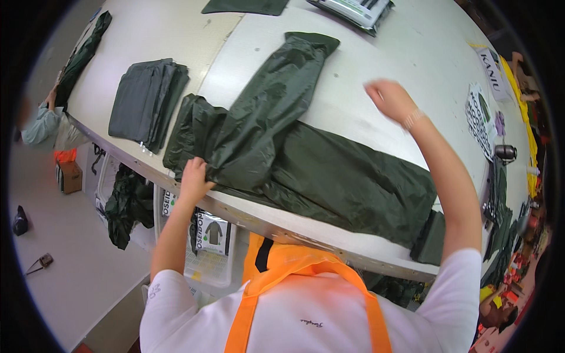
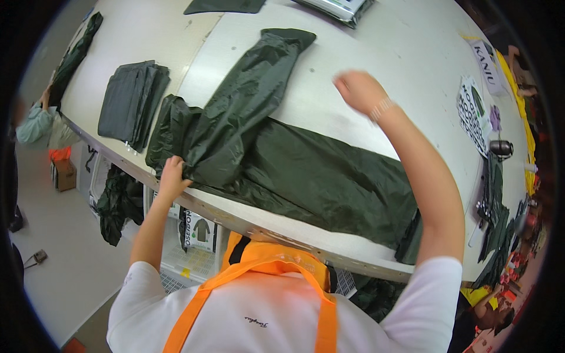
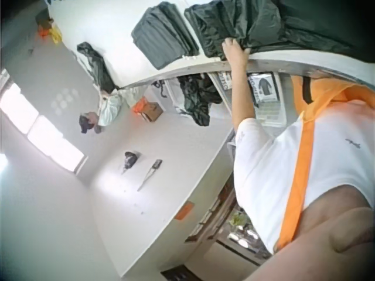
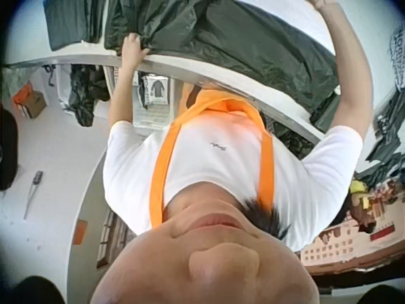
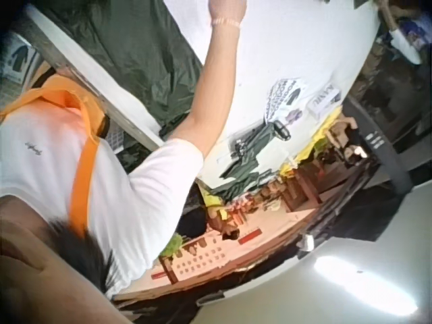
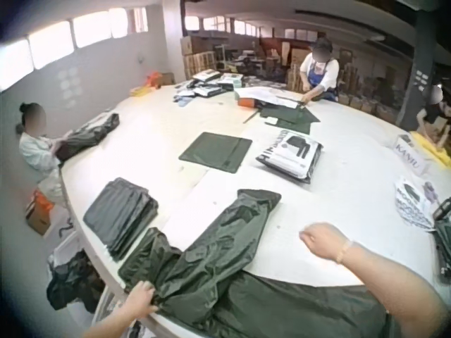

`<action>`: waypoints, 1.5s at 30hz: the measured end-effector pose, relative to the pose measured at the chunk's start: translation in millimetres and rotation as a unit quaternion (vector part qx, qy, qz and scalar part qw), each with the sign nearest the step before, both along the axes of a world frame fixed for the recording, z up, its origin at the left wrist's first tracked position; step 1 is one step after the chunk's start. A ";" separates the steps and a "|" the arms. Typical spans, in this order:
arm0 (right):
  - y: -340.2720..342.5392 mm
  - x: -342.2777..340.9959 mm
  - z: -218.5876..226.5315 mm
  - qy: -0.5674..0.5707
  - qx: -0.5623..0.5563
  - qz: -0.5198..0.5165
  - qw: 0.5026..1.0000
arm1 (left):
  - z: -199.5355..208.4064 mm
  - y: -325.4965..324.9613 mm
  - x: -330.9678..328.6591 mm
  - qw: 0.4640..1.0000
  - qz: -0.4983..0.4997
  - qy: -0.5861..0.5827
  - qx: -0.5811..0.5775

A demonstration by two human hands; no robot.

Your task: The person folds a dark green jacket on a white table. They smooth the fabric, fold the sleeves and body, and place the folded jacket into a plastic packaging bag labeled Himalaya. The person then places the packaged jacket into a white plastic bin.

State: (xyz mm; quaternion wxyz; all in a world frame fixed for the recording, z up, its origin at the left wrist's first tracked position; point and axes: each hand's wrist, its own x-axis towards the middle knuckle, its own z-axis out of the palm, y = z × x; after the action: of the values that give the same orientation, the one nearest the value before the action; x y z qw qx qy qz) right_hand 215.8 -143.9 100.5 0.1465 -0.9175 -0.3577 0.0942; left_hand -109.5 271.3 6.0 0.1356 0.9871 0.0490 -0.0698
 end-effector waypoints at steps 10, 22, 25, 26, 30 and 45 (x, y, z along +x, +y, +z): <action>147.6 164.9 -150.4 -0.013 -0.071 -0.214 0.974 | -0.6 7.7 4.9 0.999 -0.022 0.001 -0.028; -223.4 -207.3 195.8 0.082 0.407 -0.329 0.848 | 50.3 45.9 49.3 0.947 -0.031 -0.091 -0.307; -217.9 -313.3 219.1 -0.020 0.343 -0.395 0.852 | 38.4 40.0 68.6 0.898 0.048 -0.118 -0.421; -222.3 -330.7 209.7 -0.061 0.308 -0.446 0.838 | 32.0 35.6 73.4 0.902 0.058 -0.153 -0.398; -214.6 -329.9 125.3 -0.139 0.162 -0.588 0.780 | 43.4 -12.4 105.6 0.918 0.091 -0.314 -0.224; -238.3 -239.2 -101.3 -0.034 0.089 -0.646 0.757 | 4.0 -208.0 91.5 0.981 -0.079 -0.118 0.131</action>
State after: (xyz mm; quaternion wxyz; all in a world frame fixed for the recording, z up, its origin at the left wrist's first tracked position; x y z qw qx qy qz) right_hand -23.4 -382.2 -0.8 0.2415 -0.9160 0.3084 -0.0869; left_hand -18.0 63.3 10.1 0.0040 0.9984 -0.0369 0.0437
